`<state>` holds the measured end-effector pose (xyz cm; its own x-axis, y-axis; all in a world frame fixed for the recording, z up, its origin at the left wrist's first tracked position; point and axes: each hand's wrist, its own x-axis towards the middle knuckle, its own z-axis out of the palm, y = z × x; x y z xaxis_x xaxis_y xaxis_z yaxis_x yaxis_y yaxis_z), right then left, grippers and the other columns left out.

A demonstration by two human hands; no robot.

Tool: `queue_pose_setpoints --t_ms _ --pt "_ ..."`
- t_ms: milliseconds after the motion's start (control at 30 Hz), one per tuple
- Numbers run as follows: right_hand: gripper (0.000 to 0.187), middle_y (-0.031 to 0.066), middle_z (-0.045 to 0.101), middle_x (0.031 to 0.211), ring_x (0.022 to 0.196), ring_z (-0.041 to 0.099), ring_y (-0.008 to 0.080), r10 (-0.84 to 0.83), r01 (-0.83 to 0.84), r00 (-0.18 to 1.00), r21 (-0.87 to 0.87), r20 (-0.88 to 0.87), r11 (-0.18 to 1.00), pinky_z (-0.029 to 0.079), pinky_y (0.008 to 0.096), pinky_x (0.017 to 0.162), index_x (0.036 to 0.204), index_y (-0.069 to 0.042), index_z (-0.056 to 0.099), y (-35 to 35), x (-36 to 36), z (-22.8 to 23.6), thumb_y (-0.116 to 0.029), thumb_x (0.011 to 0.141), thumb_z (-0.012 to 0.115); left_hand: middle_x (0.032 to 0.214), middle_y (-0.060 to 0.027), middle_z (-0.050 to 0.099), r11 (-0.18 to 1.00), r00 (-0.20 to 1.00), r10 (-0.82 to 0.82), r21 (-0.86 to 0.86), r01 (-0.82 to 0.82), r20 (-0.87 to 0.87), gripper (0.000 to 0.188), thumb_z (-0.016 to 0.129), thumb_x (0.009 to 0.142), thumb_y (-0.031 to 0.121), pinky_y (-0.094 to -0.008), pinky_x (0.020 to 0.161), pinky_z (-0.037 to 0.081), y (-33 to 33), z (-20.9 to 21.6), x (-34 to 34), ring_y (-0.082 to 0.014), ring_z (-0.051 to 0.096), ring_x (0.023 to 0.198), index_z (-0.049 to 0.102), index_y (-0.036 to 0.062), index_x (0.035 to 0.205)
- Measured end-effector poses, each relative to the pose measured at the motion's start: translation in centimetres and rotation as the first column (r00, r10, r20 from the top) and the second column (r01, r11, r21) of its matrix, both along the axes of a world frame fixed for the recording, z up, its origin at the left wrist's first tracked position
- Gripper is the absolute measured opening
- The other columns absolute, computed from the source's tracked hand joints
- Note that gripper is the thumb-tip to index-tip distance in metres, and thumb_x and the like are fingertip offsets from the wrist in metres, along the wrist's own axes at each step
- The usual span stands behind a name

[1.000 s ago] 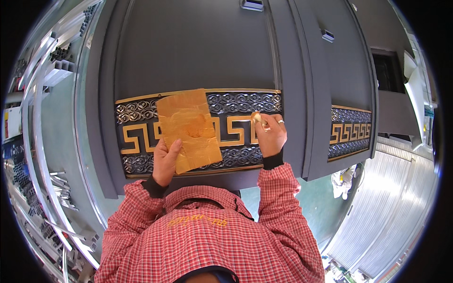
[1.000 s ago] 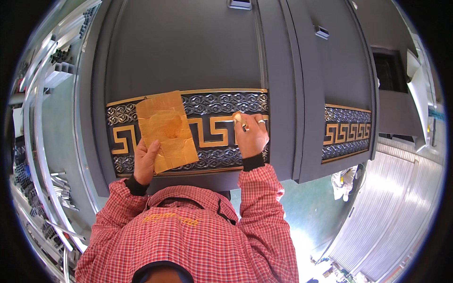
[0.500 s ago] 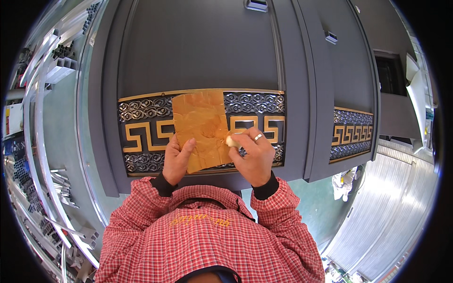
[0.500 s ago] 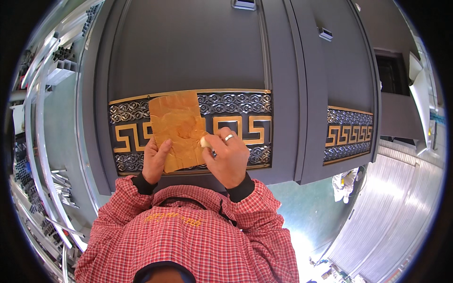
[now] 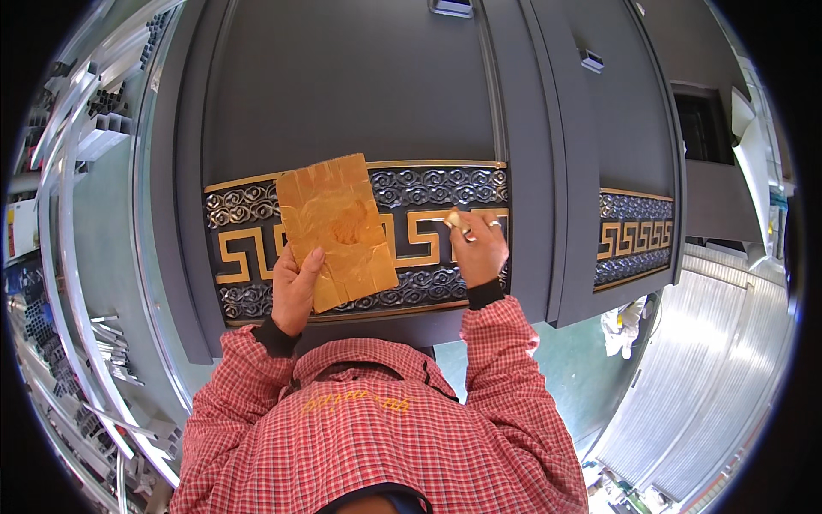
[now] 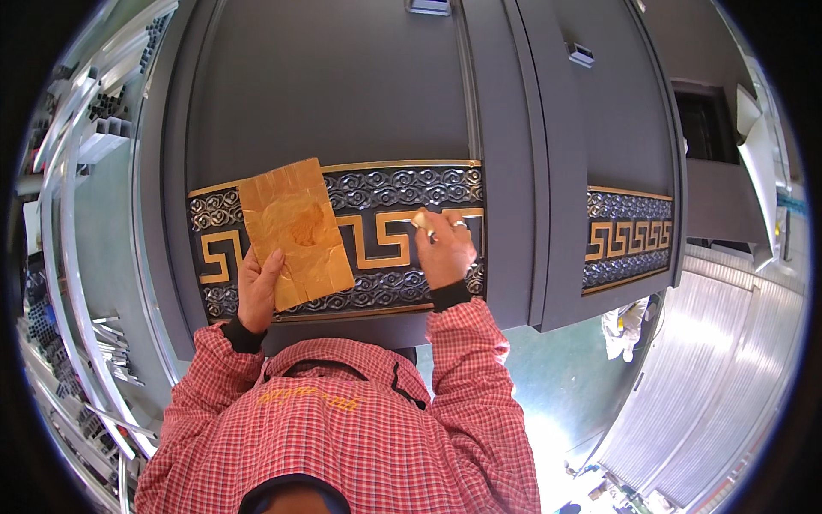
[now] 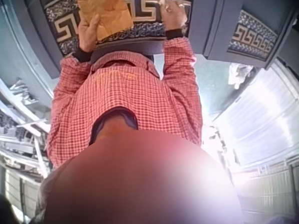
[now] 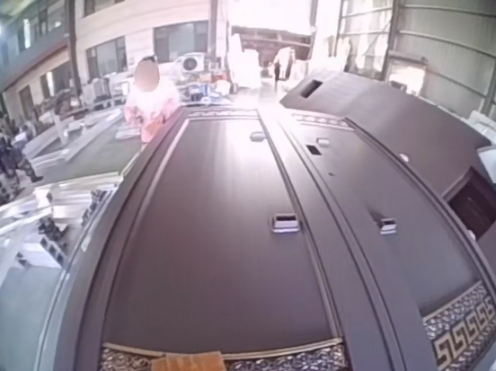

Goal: The person holds a sheet of gold leaf in the left hand and uses a small brush in the right hand to apply the gold leaf onto a decorative Greek key pattern on a dark gray surface. The person repeatedly brushes the gold leaf onto the pattern, moving along the design.

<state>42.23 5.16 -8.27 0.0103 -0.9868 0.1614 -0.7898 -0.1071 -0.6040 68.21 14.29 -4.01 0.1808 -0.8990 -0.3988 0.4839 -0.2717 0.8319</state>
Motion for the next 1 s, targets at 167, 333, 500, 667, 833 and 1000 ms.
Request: queue_pose_setpoints --t_ms 167,333,500,667,833,1000 --pt "0.018 0.0043 0.06 0.086 0.069 0.061 0.0241 0.075 -0.068 0.971 0.035 -0.227 0.997 0.05 0.0357 0.061 0.09 -0.015 0.07 -0.5 0.4 -1.1 -0.017 0.072 0.07 0.11 -0.0078 0.061 1.0 1.0 -0.006 0.02 0.006 0.02 0.034 0.053 0.096 0.014 -0.0242 0.08 0.05 0.5 -0.4 0.2 -0.01 0.06 0.094 0.044 -0.0013 0.125" --pt "0.015 0.0046 0.059 0.086 0.068 0.06 0.023 -0.079 0.083 0.983 0.015 -0.166 0.996 0.049 0.0356 0.061 0.087 -0.012 0.069 -0.8 -1.6 -1.5 -0.016 0.073 0.069 0.108 -0.0078 0.062 0.999 1.0 0.005 0.034 -0.005 0.003 0.035 0.054 0.095 0.015 -0.0245 0.078 0.051 0.5 -0.3 0.3 -0.0104 0.061 0.091 0.045 -0.0011 0.125" --pt "0.016 0.0053 0.06 0.089 0.077 0.061 0.0286 0.032 -0.011 0.992 0.166 -0.122 0.986 0.049 0.0408 0.064 0.087 -0.011 0.067 -0.5 -1.4 -1.2 -0.019 0.073 0.066 0.108 -0.0074 0.062 1.0 1.0 0.008 0.019 -0.008 0.005 0.035 0.054 0.095 0.015 -0.0246 0.077 0.051 0.4 -0.8 0.1 -0.0104 0.061 0.091 0.045 -0.001 0.125" --pt "0.016 0.0068 0.059 0.084 0.075 0.062 0.0294 0.083 -0.03 0.983 0.296 -0.167 0.955 0.049 0.0413 0.064 0.083 -0.01 0.068 2.7 -2.8 0.3 -0.021 0.072 0.066 0.108 -0.0068 0.062 1.0 1.0 0.021 0.018 -0.021 0.009 0.034 0.054 0.096 0.014 -0.0239 0.079 0.05 0.5 -0.7 0.3 -0.0096 0.06 0.092 0.046 -0.0009 0.125" --pt "0.013 0.0067 0.06 0.081 0.072 0.061 0.027 0.002 0.011 0.998 0.183 -0.069 0.983 0.048 0.0375 0.062 0.083 -0.009 0.069 0.2 -1.8 1.4 -0.02 0.076 0.066 0.109 -0.0067 0.062 1.0 1.0 0.004 0.011 -0.005 0.02 0.033 0.053 0.096 0.014 -0.0236 0.08 0.049 0.5 -0.8 0.1 -0.0097 0.06 0.093 0.046 -0.0008 0.125" --pt "0.014 0.0075 0.059 0.09 0.076 0.062 0.0298 0.083 -0.054 0.986 0.192 -0.146 0.98 0.049 0.0408 0.063 0.087 -0.01 0.068 -0.5 -2.2 -1.0 -0.019 0.077 0.063 0.111 -0.0072 0.061 1.0 0.999 -0.013 0.005 0.013 0.03 0.033 0.053 0.096 0.013 -0.0243 0.08 0.05 0.2 -0.1 0.1 -0.0102 0.06 0.093 0.046 -0.0011 0.124"
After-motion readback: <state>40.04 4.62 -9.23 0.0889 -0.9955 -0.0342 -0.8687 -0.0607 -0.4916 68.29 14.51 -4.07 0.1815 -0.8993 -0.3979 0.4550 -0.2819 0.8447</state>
